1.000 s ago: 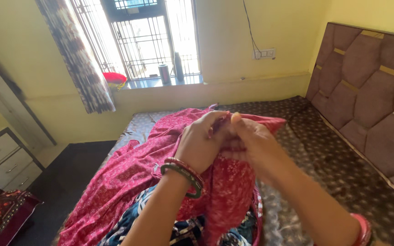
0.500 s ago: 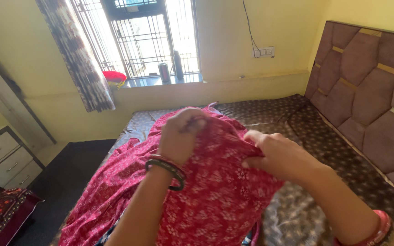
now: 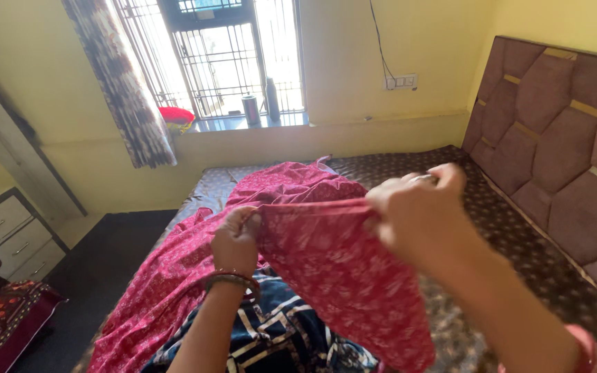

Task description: The person folds a red floral garment on a bed. They smooth the fabric, fold it in half, then fold it again into a compact rectangle, and place it on the bed.

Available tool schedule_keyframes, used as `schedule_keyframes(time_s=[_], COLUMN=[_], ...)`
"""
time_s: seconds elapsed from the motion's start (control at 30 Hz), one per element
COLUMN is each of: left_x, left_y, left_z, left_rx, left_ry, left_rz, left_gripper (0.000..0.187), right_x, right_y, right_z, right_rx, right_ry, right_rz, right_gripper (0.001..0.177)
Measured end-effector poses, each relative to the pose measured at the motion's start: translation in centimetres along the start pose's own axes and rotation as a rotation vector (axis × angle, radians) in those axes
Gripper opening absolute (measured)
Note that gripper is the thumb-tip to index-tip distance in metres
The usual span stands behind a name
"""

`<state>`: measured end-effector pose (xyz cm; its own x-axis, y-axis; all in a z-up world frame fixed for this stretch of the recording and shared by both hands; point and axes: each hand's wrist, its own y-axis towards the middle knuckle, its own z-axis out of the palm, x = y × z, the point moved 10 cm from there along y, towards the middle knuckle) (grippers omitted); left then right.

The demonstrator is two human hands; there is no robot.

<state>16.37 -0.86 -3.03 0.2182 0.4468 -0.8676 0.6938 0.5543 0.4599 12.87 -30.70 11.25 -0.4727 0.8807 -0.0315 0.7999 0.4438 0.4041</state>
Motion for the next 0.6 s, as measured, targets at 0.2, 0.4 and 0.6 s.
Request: schedule_keyframes(time_s=[0.2, 0.4, 0.6], left_x=[-10.7, -17.8, -15.6], left_y=[-2.5, -7.8, -5.8], left_z=[2.7, 7.6, 0.1], left_rx=[0.074, 0.61, 0.106], left_ry=[0.231, -0.009, 0.027], left_rz=[0.429, 0.383, 0.296], left_gripper=[0.027, 0.019, 0.021], right_x=[-3.2, -0.3, -0.8], right_y=[-0.7, 0.2, 0.2], right_z=[3.0, 7.0, 7.4], right_rx=[0.112, 0.131, 0.144], right_ry=[0.036, 0.827, 0.868], right_rz=[0.172, -0.016, 0.014], right_gripper=[0.04, 0.034, 0.021])
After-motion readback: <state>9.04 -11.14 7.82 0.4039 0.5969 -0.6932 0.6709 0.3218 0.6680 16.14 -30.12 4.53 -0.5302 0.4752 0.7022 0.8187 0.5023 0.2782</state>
